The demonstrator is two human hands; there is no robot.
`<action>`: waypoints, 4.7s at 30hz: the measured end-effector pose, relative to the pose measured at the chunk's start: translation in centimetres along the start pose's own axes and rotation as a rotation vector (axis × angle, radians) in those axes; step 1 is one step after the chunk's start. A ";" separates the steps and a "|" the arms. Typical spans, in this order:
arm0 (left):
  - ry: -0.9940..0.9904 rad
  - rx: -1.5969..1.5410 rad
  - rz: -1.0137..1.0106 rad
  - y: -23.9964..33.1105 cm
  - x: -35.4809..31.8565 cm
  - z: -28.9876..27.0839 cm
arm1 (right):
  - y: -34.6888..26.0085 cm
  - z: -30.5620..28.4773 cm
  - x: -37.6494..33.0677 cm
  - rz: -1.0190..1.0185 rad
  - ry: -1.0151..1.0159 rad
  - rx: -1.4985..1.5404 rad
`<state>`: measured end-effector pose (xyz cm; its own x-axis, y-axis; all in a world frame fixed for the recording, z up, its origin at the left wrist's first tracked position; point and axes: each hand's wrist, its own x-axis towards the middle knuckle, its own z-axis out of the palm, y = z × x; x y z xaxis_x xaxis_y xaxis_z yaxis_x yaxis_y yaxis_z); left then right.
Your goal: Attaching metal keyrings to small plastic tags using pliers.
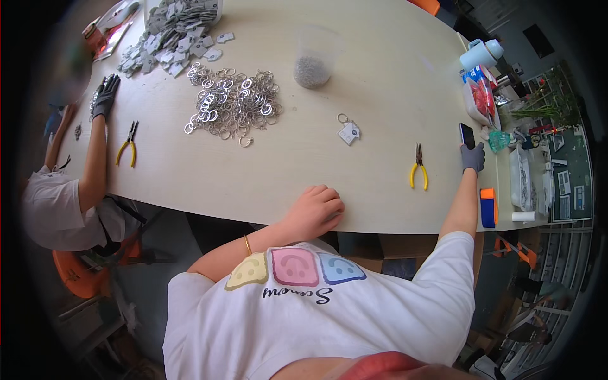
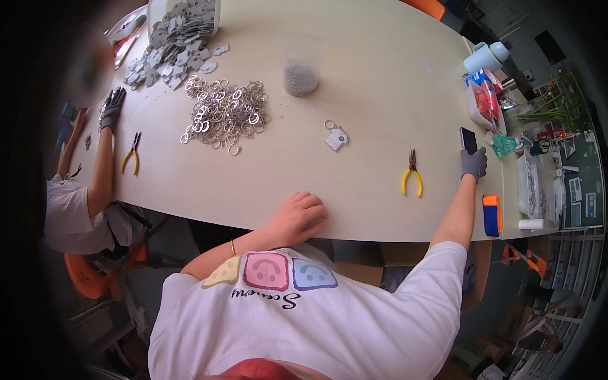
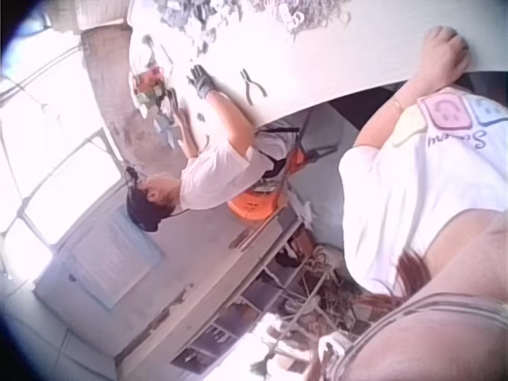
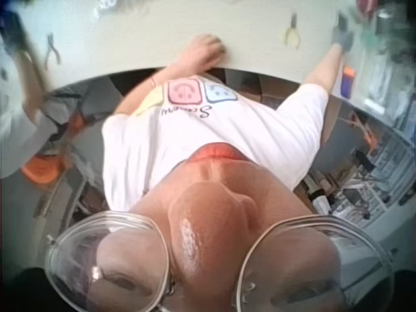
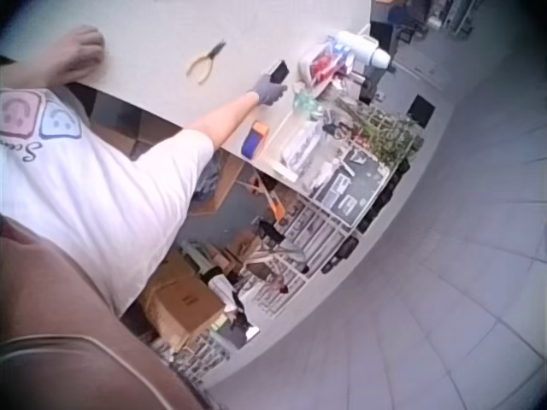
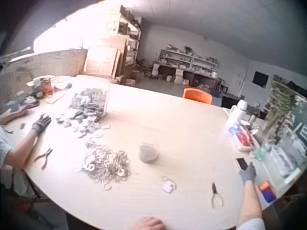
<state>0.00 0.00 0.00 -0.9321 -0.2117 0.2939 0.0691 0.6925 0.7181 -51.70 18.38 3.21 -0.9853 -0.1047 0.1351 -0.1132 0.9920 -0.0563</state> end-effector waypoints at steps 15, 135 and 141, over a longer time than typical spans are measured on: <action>0.141 0.119 0.073 -0.3 -1.2 1.1 | -33.8 0.0 -23.3 -0.856 -0.347 1.441; 1.008 -2.016 -0.547 -7.4 6.1 -9.7 | -21.3 -10.3 -36.2 -1.208 -0.232 0.666; 1.026 -2.207 -0.553 -6.8 7.1 -9.1 | -19.7 -8.0 -36.7 -1.068 -0.206 0.888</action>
<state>-3.82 -12.51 2.93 -0.6583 -0.6012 -0.4531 0.6983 -0.7125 -0.0691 -12.26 3.30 7.30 -0.3659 -0.8548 0.3680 -0.7755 0.0615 -0.6283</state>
